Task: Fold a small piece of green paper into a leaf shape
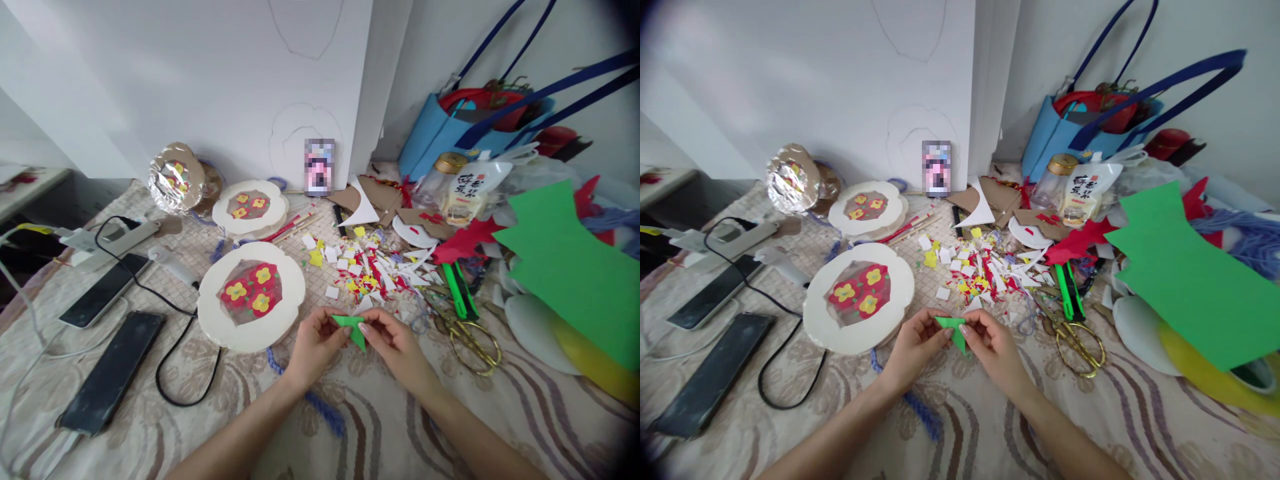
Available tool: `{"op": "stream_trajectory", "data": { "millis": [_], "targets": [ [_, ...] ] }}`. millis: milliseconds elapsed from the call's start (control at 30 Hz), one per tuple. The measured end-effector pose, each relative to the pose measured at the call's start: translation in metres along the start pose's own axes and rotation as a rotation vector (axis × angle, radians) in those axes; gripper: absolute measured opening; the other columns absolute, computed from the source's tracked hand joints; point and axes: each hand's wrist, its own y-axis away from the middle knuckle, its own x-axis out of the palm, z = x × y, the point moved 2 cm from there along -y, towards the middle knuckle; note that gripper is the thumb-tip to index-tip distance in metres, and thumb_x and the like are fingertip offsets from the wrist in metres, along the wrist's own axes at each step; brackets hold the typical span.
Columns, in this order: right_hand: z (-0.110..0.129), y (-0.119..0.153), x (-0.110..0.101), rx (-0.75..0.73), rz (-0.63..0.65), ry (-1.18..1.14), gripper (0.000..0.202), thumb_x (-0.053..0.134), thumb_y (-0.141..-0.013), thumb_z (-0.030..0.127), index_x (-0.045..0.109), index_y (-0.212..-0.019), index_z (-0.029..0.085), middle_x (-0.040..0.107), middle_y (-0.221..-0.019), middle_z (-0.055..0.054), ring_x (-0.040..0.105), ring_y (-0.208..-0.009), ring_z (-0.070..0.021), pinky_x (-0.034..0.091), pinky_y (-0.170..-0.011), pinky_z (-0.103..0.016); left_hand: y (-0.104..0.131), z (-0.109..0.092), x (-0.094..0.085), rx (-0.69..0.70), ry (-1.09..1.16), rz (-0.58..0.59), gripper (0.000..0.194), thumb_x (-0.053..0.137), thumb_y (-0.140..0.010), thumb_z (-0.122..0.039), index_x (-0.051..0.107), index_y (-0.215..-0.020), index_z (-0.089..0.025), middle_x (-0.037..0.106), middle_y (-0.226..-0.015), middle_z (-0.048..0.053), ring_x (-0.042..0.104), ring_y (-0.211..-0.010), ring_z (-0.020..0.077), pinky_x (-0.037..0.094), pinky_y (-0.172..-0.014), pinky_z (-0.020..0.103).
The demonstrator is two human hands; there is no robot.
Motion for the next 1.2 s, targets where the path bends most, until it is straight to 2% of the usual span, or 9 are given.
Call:
{"op": "stream_trajectory", "data": {
  "millis": [167, 567, 933, 1200],
  "targets": [
    [-0.0005, 0.0000, -0.0014, 0.020, 0.008, -0.029, 0.019, 0.051, -0.087, 0.037, 0.055, -0.079, 0.020, 0.056, -0.066, 0.001, 0.054, -0.060, -0.0132, 0.044, -0.055, -0.023, -0.0002, -0.0008, 0.0005, 0.000, -0.002, 0.002, 0.026, 0.071, -0.069, -0.030, 0.056, -0.083, -0.014, 0.057, -0.065, -0.002, 0.055, -0.059, 0.0105, 0.045, -0.058, 0.023],
    [0.0018, 0.0009, -0.0006, 0.021, 0.049, -0.059, 0.017, 0.051, -0.088, 0.035, 0.057, -0.081, 0.020, 0.058, -0.066, 0.001, 0.056, -0.060, -0.0123, 0.044, -0.056, -0.022, -0.0011, -0.0024, 0.0000, -0.024, 0.054, 0.002, 0.029, 0.071, -0.068, -0.036, 0.054, -0.078, -0.014, 0.058, -0.062, -0.003, 0.055, -0.055, 0.0095, 0.046, -0.056, 0.023],
    [-0.0021, -0.0005, -0.0021, 0.029, 0.001, -0.033, 0.020, 0.053, -0.085, 0.036, 0.057, -0.075, 0.020, 0.056, -0.061, 0.001, 0.054, -0.055, -0.0121, 0.046, -0.053, -0.022, 0.0001, -0.0024, 0.0005, -0.069, 0.044, -0.017, 0.028, 0.066, -0.074, -0.040, 0.055, -0.075, -0.014, 0.061, -0.060, 0.000, 0.057, -0.055, 0.0108, 0.047, -0.057, 0.024],
    [-0.0004, 0.0012, 0.0001, 0.040, 0.017, -0.051, 0.020, 0.054, -0.085, 0.036, 0.056, -0.075, 0.019, 0.057, -0.060, 0.001, 0.054, -0.056, -0.0118, 0.046, -0.053, -0.022, -0.0005, 0.0016, 0.0001, -0.059, 0.003, 0.019, 0.031, 0.074, -0.065, -0.038, 0.055, -0.068, -0.014, 0.061, -0.059, -0.001, 0.055, -0.054, 0.0100, 0.044, -0.054, 0.023]
  ]
}}
